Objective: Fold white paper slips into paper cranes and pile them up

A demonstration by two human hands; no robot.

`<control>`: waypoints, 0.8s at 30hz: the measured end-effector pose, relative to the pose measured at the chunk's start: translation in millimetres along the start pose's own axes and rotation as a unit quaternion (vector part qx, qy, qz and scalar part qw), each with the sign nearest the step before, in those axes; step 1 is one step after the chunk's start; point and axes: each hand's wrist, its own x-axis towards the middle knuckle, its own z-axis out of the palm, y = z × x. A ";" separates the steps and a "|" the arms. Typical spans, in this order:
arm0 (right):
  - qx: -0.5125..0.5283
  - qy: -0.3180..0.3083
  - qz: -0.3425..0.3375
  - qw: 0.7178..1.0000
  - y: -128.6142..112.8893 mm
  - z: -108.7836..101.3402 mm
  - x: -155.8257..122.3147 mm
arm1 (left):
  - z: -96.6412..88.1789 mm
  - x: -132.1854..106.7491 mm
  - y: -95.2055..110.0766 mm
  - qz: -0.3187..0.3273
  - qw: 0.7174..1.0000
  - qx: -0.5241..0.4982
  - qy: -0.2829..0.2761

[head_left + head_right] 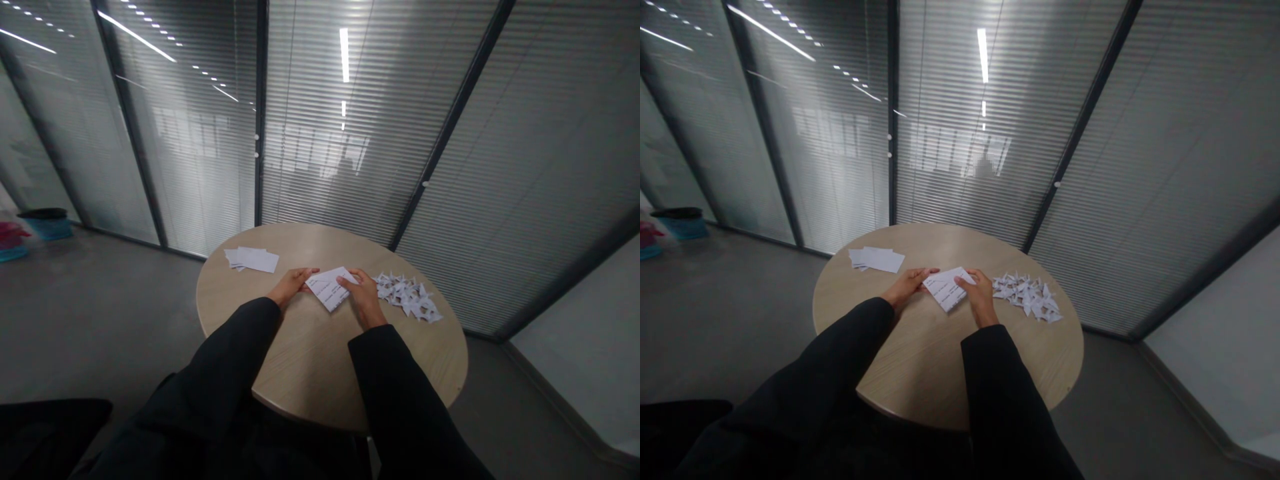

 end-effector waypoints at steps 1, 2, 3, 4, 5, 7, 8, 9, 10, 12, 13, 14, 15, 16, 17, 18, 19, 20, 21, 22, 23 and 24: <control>0.001 0.000 -0.001 1.000 0.3 -0.3 0.3 | -0.1 -0.3 0.3 0.002 1.000 0.002 0.007; 0.001 0.003 -0.002 1.000 0.6 -0.8 0.7 | 0.0 -0.9 1.1 0.003 1.000 0.003 0.012; 0.002 0.007 -0.003 1.000 0.7 -1.6 1.3 | 0.1 -1.7 2.5 0.003 1.000 0.000 0.016; 0.004 0.013 -0.004 1.000 0.8 -2.4 1.8 | 0.2 -2.7 4.2 0.002 1.000 -0.006 0.021; 0.007 0.020 -0.006 1.000 0.8 -3.3 2.4 | 0.3 -3.8 6.1 0.004 1.000 -0.015 0.025; 0.012 0.030 -0.008 0.999 0.8 -4.5 3.5 | 0.9 -5.5 9.6 0.004 0.999 -0.033 0.035; 0.012 0.033 -0.008 0.999 0.8 -4.6 3.9 | 1.3 -6.1 10.8 -0.003 0.998 -0.042 0.038; 0.010 0.034 -0.009 0.999 0.9 -4.4 4.2 | 2.0 -6.7 11.6 -0.015 0.998 -0.051 0.039; 0.009 0.035 -0.009 0.999 0.9 -3.9 4.4 | 2.9 -7.1 11.8 -0.031 0.997 -0.059 0.038; 0.010 0.035 -0.008 0.999 1.1 -2.3 4.2 | 5.6 -8.3 11.2 -0.055 0.995 -0.074 0.027; 0.011 0.033 -0.008 0.999 1.1 -1.3 3.8 | 7.4 -9.1 10.6 -0.056 0.995 -0.080 0.017; 0.013 0.031 -0.007 0.999 1.1 -0.4 3.2 | 9.3 -10.1 10.0 -0.049 0.995 -0.083 0.005; 0.015 0.028 -0.006 0.999 0.9 0.6 2.5 | 11.2 -11.2 9.4 -0.036 0.996 -0.084 -0.011; 0.017 0.024 -0.005 1.000 0.7 1.5 1.6 | 13.1 -12.4 9.0 -0.024 0.996 -0.082 -0.028; 0.018 0.020 -0.004 1.000 0.4 2.3 0.6 | 14.8 -13.4 8.7 -0.014 0.996 -0.081 -0.044; 0.018 0.017 -0.003 1.000 0.0 3.1 -0.3 | 16.2 -14.2 8.5 -0.008 0.995 -0.078 -0.057; 0.019 0.014 -0.002 1.000 -0.4 3.8 -1.3 | 17.2 -14.7 8.2 -0.006 0.995 -0.075 -0.063; 0.020 0.012 -0.001 1.000 -0.8 4.4 -2.1 | 17.9 -14.9 7.8 -0.007 0.995 -0.071 -0.063; 0.022 0.011 0.000 1.000 -1.3 4.9 -2.8 | 18.1 -14.9 7.3 -0.011 0.996 -0.066 -0.057; 0.025 0.010 0.002 1.000 -1.7 5.5 -3.4 | 18.2 -14.6 6.6 -0.015 0.997 -0.062 -0.047; 0.027 0.009 0.004 1.000 -2.1 5.9 -3.9 | 18.0 -14.1 5.9 -0.017 0.997 -0.058 -0.038; 0.028 0.007 0.006 1.000 -2.5 6.4 -4.4 | 17.7 -13.6 5.1 -0.018 0.998 -0.056 -0.031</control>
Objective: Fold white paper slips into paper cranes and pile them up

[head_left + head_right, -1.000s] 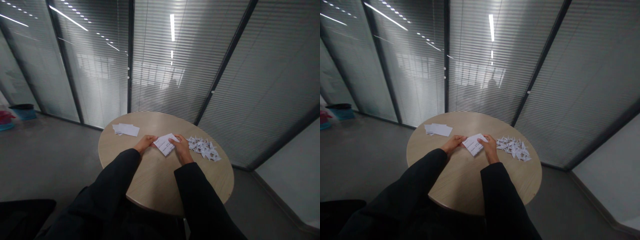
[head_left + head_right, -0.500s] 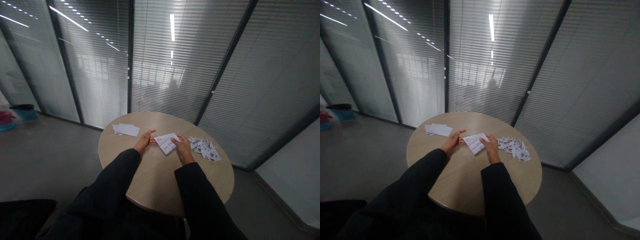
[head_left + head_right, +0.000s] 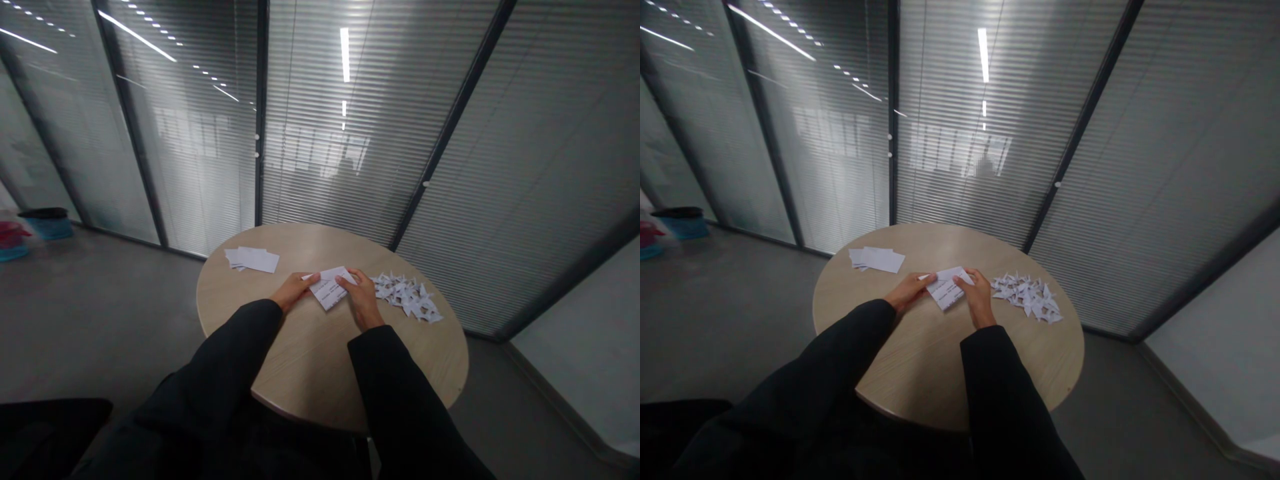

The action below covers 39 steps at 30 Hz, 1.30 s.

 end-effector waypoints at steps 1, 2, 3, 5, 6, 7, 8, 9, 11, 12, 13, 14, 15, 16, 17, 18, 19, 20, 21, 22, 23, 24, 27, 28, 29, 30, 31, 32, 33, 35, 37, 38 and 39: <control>0.001 -0.002 0.002 1.000 -0.3 0.4 -0.5 | -0.4 0.4 -0.6 0.001 1.000 0.001 0.005; 0.001 -0.004 0.003 1.000 -0.7 0.8 -1.0 | -0.7 0.8 -1.0 0.004 1.000 0.003 0.007; 0.002 -0.005 0.003 1.000 -0.9 1.2 -1.4 | -0.8 0.9 -1.1 0.007 1.000 0.006 0.008; 0.006 -0.007 0.004 1.000 -1.3 1.7 -2.2 | -0.6 0.6 -0.5 0.008 1.000 0.016 0.011; 0.008 -0.007 0.004 1.000 -1.3 1.8 -2.5 | -0.4 0.2 0.1 0.008 1.000 0.022 0.012; 0.009 -0.007 0.005 1.000 -1.1 1.9 -2.6 | -0.1 -0.3 0.7 0.008 1.000 0.026 0.013; 0.010 -0.008 0.006 1.000 -0.8 1.9 -2.5 | 0.0 -0.7 1.3 0.008 0.999 0.030 0.012; 0.011 -0.008 0.005 1.000 -0.3 1.8 -2.3 | 0.1 -1.0 1.7 0.010 0.999 0.032 0.011; 0.011 -0.010 0.001 1.000 0.8 1.8 -1.6 | -0.4 -1.1 1.7 0.015 0.999 0.032 0.008; 0.010 -0.011 -0.003 1.000 1.3 1.8 -1.2 | -0.9 -0.9 1.5 0.016 0.999 0.033 0.008; 0.009 -0.012 -0.006 1.000 1.8 1.8 -0.9 | -1.4 -0.6 1.2 0.016 0.999 0.034 0.008; 0.009 -0.014 -0.009 1.000 2.3 1.8 -0.6 | -1.8 -0.4 1.1 0.016 0.999 0.036 0.008; 0.008 -0.015 -0.010 1.000 2.7 1.8 -0.3 | -2.1 -0.3 1.1 0.016 0.999 0.038 0.008; 0.008 -0.016 -0.009 1.000 3.1 1.7 0.0 | -2.2 -0.3 1.3 0.015 0.999 0.041 0.009; 0.008 -0.016 -0.008 1.000 3.7 1.6 0.2 | -2.0 -0.5 1.6 0.014 0.999 0.042 0.009; 0.006 -0.017 -0.007 1.000 4.3 1.3 0.5 | -1.7 -0.9 2.1 0.013 0.999 0.041 0.009; 0.003 -0.017 -0.006 1.000 5.1 0.9 0.9 | -1.2 -1.3 2.5 0.012 0.999 0.038 0.010; -0.003 -0.020 -0.006 1.000 6.0 0.3 1.2 | -0.8 -1.6 2.9 0.009 0.999 0.033 0.010; -0.011 -0.025 -0.011 1.000 6.7 -0.4 1.6 | -0.6 -1.7 3.2 0.007 1.000 0.027 0.011; -0.022 -0.031 -0.022 0.999 7.3 -1.2 1.9 | -0.6 -1.5 3.4 0.006 1.000 0.019 0.015; -0.039 -0.037 -0.044 0.998 7.4 -2.0 2.2 | -0.9 -1.0 3.6 0.007 1.000 0.011 0.024; -0.062 -0.042 -0.078 0.994 7.1 -2.7 2.3 | -1.7 -0.2 3.8 0.007 0.999 0.002 0.039; -0.167 -0.072 -0.224 0.958 4.2 -4.1 1.6 | -5.2 3.2 5.2 0.011 0.994 -0.038 0.104; -0.205 -0.092 -0.265 0.938 3.3 -4.1 1.0 | -6.5 4.3 5.8 0.014 0.991 -0.056 0.122; -0.239 -0.114 -0.294 0.918 2.8 -3.8 0.5 | -7.8 5.3 6.2 0.017 0.988 -0.074 0.136; -0.267 -0.137 -0.311 0.902 2.8 -3.4 0.0 | -8.8 6.2 6.6 0.020 0.985 -0.089 0.146; -0.288 -0.154 -0.319 0.890 3.4 -2.9 -0.3 | -9.6 6.9 6.7 0.019 0.983 -0.101 0.150; -0.304 -0.166 -0.322 0.881 4.4 -2.4 -0.3 | -10.1 7.4 6.6 0.015 0.982 -0.110 0.152; -0.315 -0.172 -0.322 0.876 5.8 -1.9 -0.2 | -10.5 7.7 6.3 0.011 0.982 -0.116 0.152; -0.324 -0.174 -0.321 0.873 8.8 -1.4 0.8 | -10.4 7.6 5.6 0.003 0.981 -0.123 0.148; -0.318 -0.170 -0.320 0.876 11.2 -1.3 2.2 | -9.9 6.6 5.1 0.000 0.982 -0.130 0.135; -0.310 -0.166 -0.319 0.880 12.0 -1.3 3.0 | -9.5 5.9 5.0 -0.002 0.983 -0.130 0.127; -0.300 -0.161 -0.316 0.885 12.7 -1.2 3.7 | -9.3 5.2 5.0 -0.006 0.984 -0.129 0.120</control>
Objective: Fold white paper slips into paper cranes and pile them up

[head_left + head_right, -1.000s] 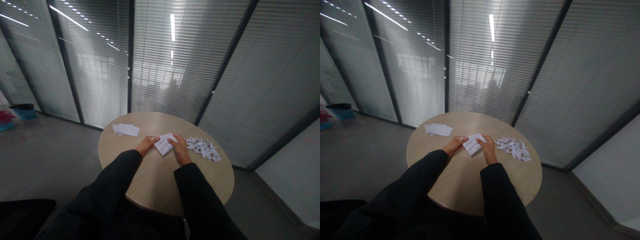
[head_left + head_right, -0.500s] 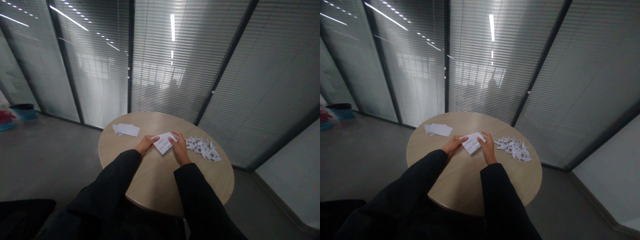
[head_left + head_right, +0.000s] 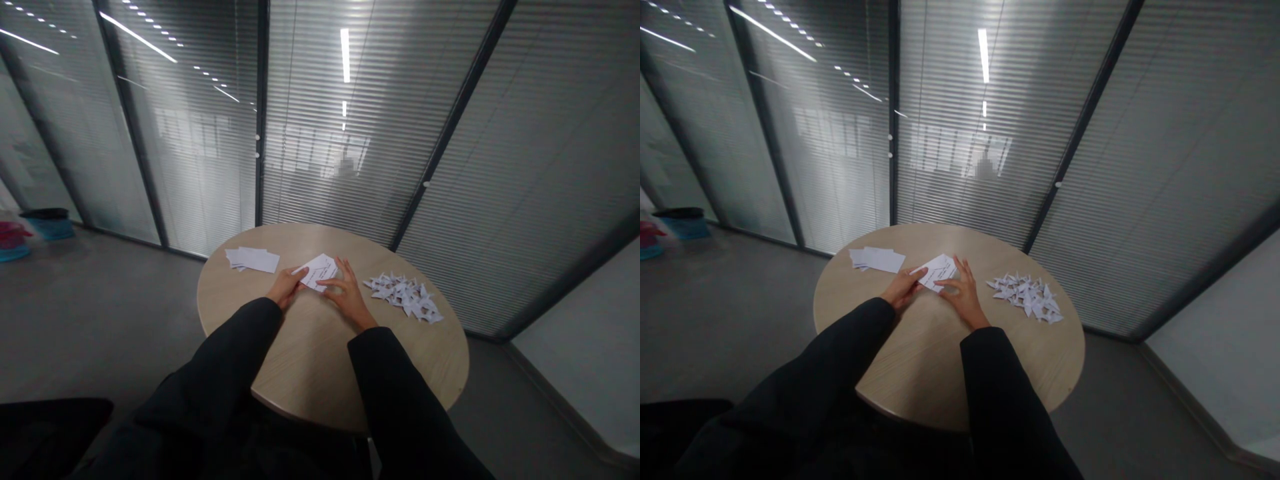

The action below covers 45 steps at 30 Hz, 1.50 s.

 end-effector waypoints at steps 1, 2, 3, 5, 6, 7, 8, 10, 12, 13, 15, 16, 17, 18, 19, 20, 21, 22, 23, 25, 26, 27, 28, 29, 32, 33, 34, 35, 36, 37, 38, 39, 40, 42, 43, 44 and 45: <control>0.010 0.008 0.008 1.000 0.7 0.4 0.3 | 0.0 -0.5 0.0 -0.005 1.000 0.004 -0.006; 0.021 0.016 0.019 0.999 1.1 0.8 0.6 | -0.2 -0.8 -0.1 -0.008 1.000 0.008 -0.010; 0.033 0.024 0.033 0.999 1.5 1.1 0.9 | -0.5 -0.8 -0.2 -0.010 1.000 0.011 -0.014; 0.056 0.043 0.065 0.995 1.6 1.3 1.3 | -1.1 0.1 -0.9 -0.009 1.000 0.018 -0.020; 0.068 0.052 0.082 0.993 1.3 1.2 1.5 | -1.3 0.8 -1.3 -0.007 0.999 0.022 -0.023; 0.078 0.060 0.098 0.990 0.9 0.8 1.6 | -1.4 1.4 -1.8 -0.005 0.999 0.028 -0.028; 0.088 0.066 0.114 0.987 0.2 0.4 1.7 | -1.3 1.7 -2.2 -0.001 0.999 0.033 -0.035; 0.102 0.079 0.143 0.981 -1.5 -0.5 2.0 | -0.2 1.2 -2.6 0.006 0.998 0.040 -0.056; 0.115 0.096 0.163 0.975 -3.1 -0.8 2.3 | 1.8 -1.0 -2.1 0.006 0.996 0.045 -0.078; 0.124 0.105 0.169 0.972 -3.9 -0.7 2.4 | 3.0 -2.5 -1.6 0.003 0.995 0.049 -0.085; 0.148 0.117 0.179 0.966 -5.0 -0.2 2.4 | 5.3 -5.7 -0.4 -0.006 0.994 0.056 -0.091; 0.160 0.118 0.187 0.962 -5.5 0.1 2.2 | 6.2 -7.0 0.1 -0.011 0.994 0.058 -0.093; 0.170 0.116 0.200 0.958 -6.0 0.3 1.9 | 7.0 -8.1 0.5 -0.016 0.994 0.061 -0.095; 0.175 0.113 0.216 0.954 -6.4 0.4 1.6 | 7.5 -8.8 0.8 -0.020 0.993 0.063 -0.097; 0.173 0.110 0.233 0.950 -6.7 0.3 1.3 | 7.9 -9.1 0.9 -0.024 0.993 0.066 -0.099; 0.168 0.110 0.248 0.948 -6.9 0.2 1.2 | 8.2 -9.3 0.8 -0.027 0.992 0.068 -0.101; 0.163 0.113 0.257 0.946 -7.1 0.0 1.1 | 8.4 -9.2 0.6 -0.030 0.992 0.071 -0.103; 0.157 0.118 0.259 0.946 -7.1 -0.2 1.3 | 8.5 -9.0 0.3 -0.034 0.991 0.074 -0.105; 0.153 0.124 0.256 0.946 -7.2 -0.4 1.5 | 8.7 -8.8 0.0 -0.036 0.991 0.077 -0.105; 0.150 0.136 0.244 0.949 -7.4 -0.5 2.2 | 9.1 -8.7 -0.6 -0.036 0.990 0.082 -0.108; 0.147 0.139 0.237 0.950 -7.5 -0.4 2.4 | 9.4 -9.0 -0.8 -0.034 0.990 0.087 -0.110; 0.144 0.140 0.232 0.952 -7.7 -0.1 2.6 | 9.8 -9.4 -1.0 -0.032 0.989 0.092 -0.115; 0.142 0.141 0.228 0.953 -7.8 0.3 2.6 | 10.2 -10.0 -1.1 -0.030 0.987 0.099 -0.120; 0.144 0.140 0.225 0.953 -7.9 0.7 2.6 | 10.7 -10.7 -1.3 -0.028 0.986 0.108 -0.125; 0.177 0.133 0.221 0.950 -7.9 2.3 2.6 | 11.6 -12.4 -2.0 -0.023 0.982 0.141 -0.128; 0.192 0.131 0.222 0.947 -7.9 2.7 2.8 | 11.7 -12.7 -2.3 -0.020 0.981 0.150 -0.123; 0.203 0.130 0.225 0.944 -8.0 3.0 3.0 | 11.7 -12.9 -2.5 -0.017 0.981 0.156 -0.116; 0.212 0.130 0.228 0.941 -8.3 3.1 3.3 | 11.6 -12.8 -2.7 -0.015 0.981 0.160 -0.109; 0.219 0.130 0.231 0.939 -8.8 3.1 3.6 | 11.5 -12.7 -2.7 -0.014 0.981 0.163 -0.102; 0.225 0.130 0.235 0.937 -9.4 2.9 3.9 | 11.4 -12.4 -2.7 -0.012 0.981 0.166 -0.097; 0.231 0.129 0.239 0.934 -10.2 2.5 4.1 | 11.3 -12.1 -2.6 -0.011 0.981 0.169 -0.095; 0.236 0.127 0.242 0.933 -11.1 2.1 4.3 | 11.1 -11.7 -2.3 -0.010 0.980 0.174 -0.094; 0.241 0.125 0.244 0.931 -11.9 1.6 4.4 | 11.0 -11.2 -2.1 -0.009 0.979 0.180 -0.093; 0.243 0.120 0.247 0.931 -13.2 0.6 4.4 | 10.5 -10.3 -1.6 -0.007 0.977 0.191 -0.090; 0.242 0.118 0.247 0.931 -13.6 0.2 4.4 | 10.3 -9.9 -1.4 -0.006 0.977 0.195 -0.088; 0.241 0.116 0.247 0.931 -13.9 0.0 4.5 | 10.0 -9.6 -1.2 -0.004 0.976 0.199 -0.086; 0.241 0.115 0.248 0.931 -14.0 -0.2 4.5 | 9.8 -9.3 -1.0 -0.003 0.976 0.202 -0.085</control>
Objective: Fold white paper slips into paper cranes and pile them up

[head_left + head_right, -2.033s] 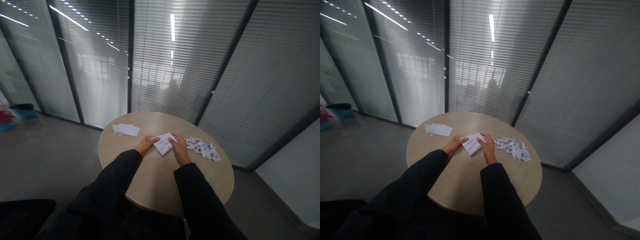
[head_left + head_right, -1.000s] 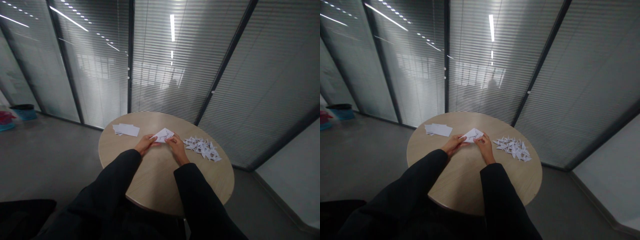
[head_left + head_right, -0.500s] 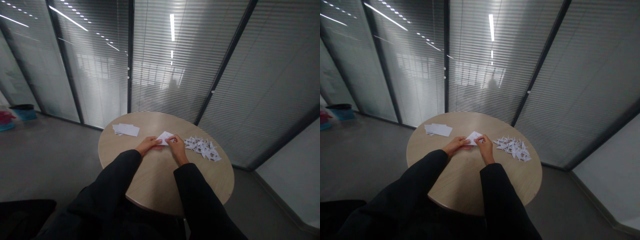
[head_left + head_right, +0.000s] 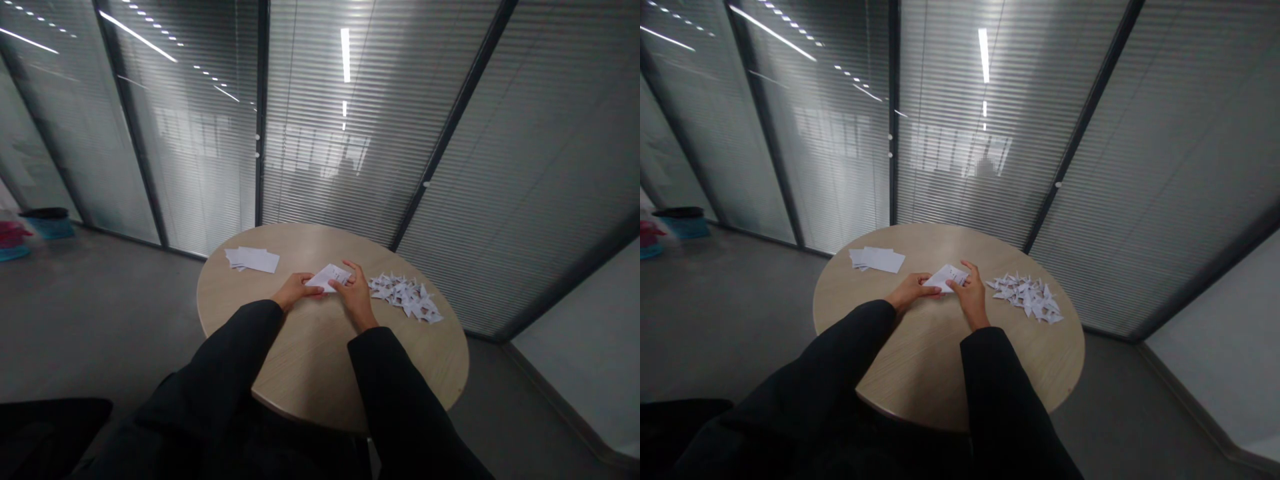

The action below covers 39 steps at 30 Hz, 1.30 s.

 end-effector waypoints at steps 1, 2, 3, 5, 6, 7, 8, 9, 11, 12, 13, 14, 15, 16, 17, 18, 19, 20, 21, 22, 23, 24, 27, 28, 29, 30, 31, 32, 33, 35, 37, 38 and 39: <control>0.000 -0.001 0.000 1.000 -0.1 0.0 0.0 | -0.3 0.1 0.1 0.000 1.000 0.002 0.001; 0.000 -0.001 0.000 1.000 0.0 0.0 0.0 | -0.5 0.0 0.3 0.001 1.000 0.004 0.001; 0.000 -0.002 -0.001 1.000 0.0 0.0 0.1 | -0.7 -0.2 0.5 0.001 1.000 0.005 0.002; -0.002 -0.005 -0.003 1.000 0.3 0.1 0.1 | -0.9 -0.8 1.2 0.003 1.000 0.007 0.004; -0.002 -0.007 -0.004 1.000 0.6 0.1 0.1 | -0.8 -1.1 1.5 0.005 1.000 0.008 0.004; -0.002 -0.008 -0.004 1.000 0.8 0.1 0.1 | -0.7 -1.5 1.8 0.006 1.000 0.008 0.004; -0.002 -0.008 -0.004 1.000 1.1 0.1 0.1 | -0.6 -1.8 2.0 0.008 1.000 0.008 0.002; -0.001 -0.007 -0.003 1.000 1.5 0.1 0.2 | -0.4 -2.0 2.1 0.008 1.000 0.006 0.001; 0.002 -0.003 -0.002 1.000 2.0 0.1 0.4 | 0.1 -2.1 1.9 0.007 1.000 0.002 -0.001; 0.004 -0.002 -0.002 1.000 2.3 0.1 0.5 | 0.3 -2.1 1.6 0.005 1.000 0.000 -0.001; 0.007 -0.001 -0.002 1.000 2.4 0.0 0.6 | 0.5 -2.0 1.2 0.003 1.000 -0.003 -0.001; 0.010 -0.001 -0.002 1.000 2.5 0.0 0.7 | 0.6 -1.8 0.8 0.002 1.000 -0.007 -0.001; 0.014 -0.002 -0.001 1.000 2.5 -0.1 0.8 | 0.6 -1.6 0.3 0.002 1.000 -0.010 -0.001; 0.016 -0.004 0.000 1.000 2.5 -0.2 0.9 | 0.6 -1.3 -0.1 0.002 1.000 -0.013 -0.002; 0.018 -0.005 0.000 1.000 2.6 -0.4 1.0 | 0.4 -1.0 -0.6 0.004 1.000 -0.014 -0.003; 0.018 -0.005 0.000 1.000 2.7 -0.5 1.1 | 0.2 -0.6 -1.0 0.006 1.000 -0.013 -0.004; 0.017 -0.006 0.000 1.000 3.0 -0.6 1.3 | -0.2 -0.2 -1.4 0.008 1.000 -0.012 -0.006; 0.016 -0.006 -0.001 1.000 3.2 -0.7 1.5 | -0.6 0.1 -1.8 0.009 1.000 -0.010 -0.007; 0.016 -0.007 -0.002 1.000 3.5 -0.8 1.6 | -1.0 0.5 -2.1 0.011 1.000 -0.008 -0.007; 0.016 -0.007 -0.002 1.000 3.7 -0.8 1.7 | -1.4 0.7 -2.4 0.012 1.000 -0.006 -0.007; 0.017 -0.007 -0.002 1.000 3.8 -0.8 1.7 | -1.7 0.9 -2.7 0.013 1.000 -0.005 -0.007; 0.017 -0.008 -0.002 1.000 3.7 -0.8 1.6 | -2.0 1.0 -2.8 0.013 1.000 -0.004 -0.007; 0.005 -0.010 -0.002 1.000 2.3 -1.0 0.7 | -2.6 1.3 -3.5 0.016 1.000 0.002 -0.009; -0.007 -0.010 -0.005 1.000 1.5 -1.1 0.3 | -2.7 1.7 -3.9 0.016 1.000 0.004 -0.009; -0.022 -0.009 -0.010 1.000 0.7 -1.3 -0.2 | -2.9 2.2 -4.5 0.014 1.000 0.007 -0.008; -0.038 -0.006 -0.016 0.999 -0.1 -1.4 -0.6 | -3.0 2.9 -5.2 0.012 1.000 0.011 -0.007; -0.053 -0.003 -0.022 0.998 -0.7 -1.6 -0.9 | -3.2 3.7 -5.9 0.010 1.000 0.015 -0.004; -0.065 0.001 -0.026 0.998 -1.1 -1.8 -1.1 | -3.5 4.5 -6.6 0.010 1.000 0.021 -0.001; -0.072 0.006 -0.029 0.997 -1.2 -1.9 -1.1 | -3.8 5.2 -7.2 0.011 1.000 0.027 0.005; -0.076 0.015 -0.030 0.997 -0.7 -2.2 -0.7 | -4.5 6.3 -7.3 0.015 0.999 0.036 0.023; -0.070 0.024 -0.025 0.997 0.4 -2.4 0.1 | -5.2 6.8 -6.1 0.017 0.998 0.035 0.050; -0.063 0.030 -0.024 0.997 0.9 -2.5 0.6 | -5.5 6.8 -5.1 0.020 0.997 0.030 0.063; -0.056 0.035 -0.022 0.998 1.4 -2.7 1.0 | -5.8 6.8 -3.9 0.026 0.997 0.023 0.075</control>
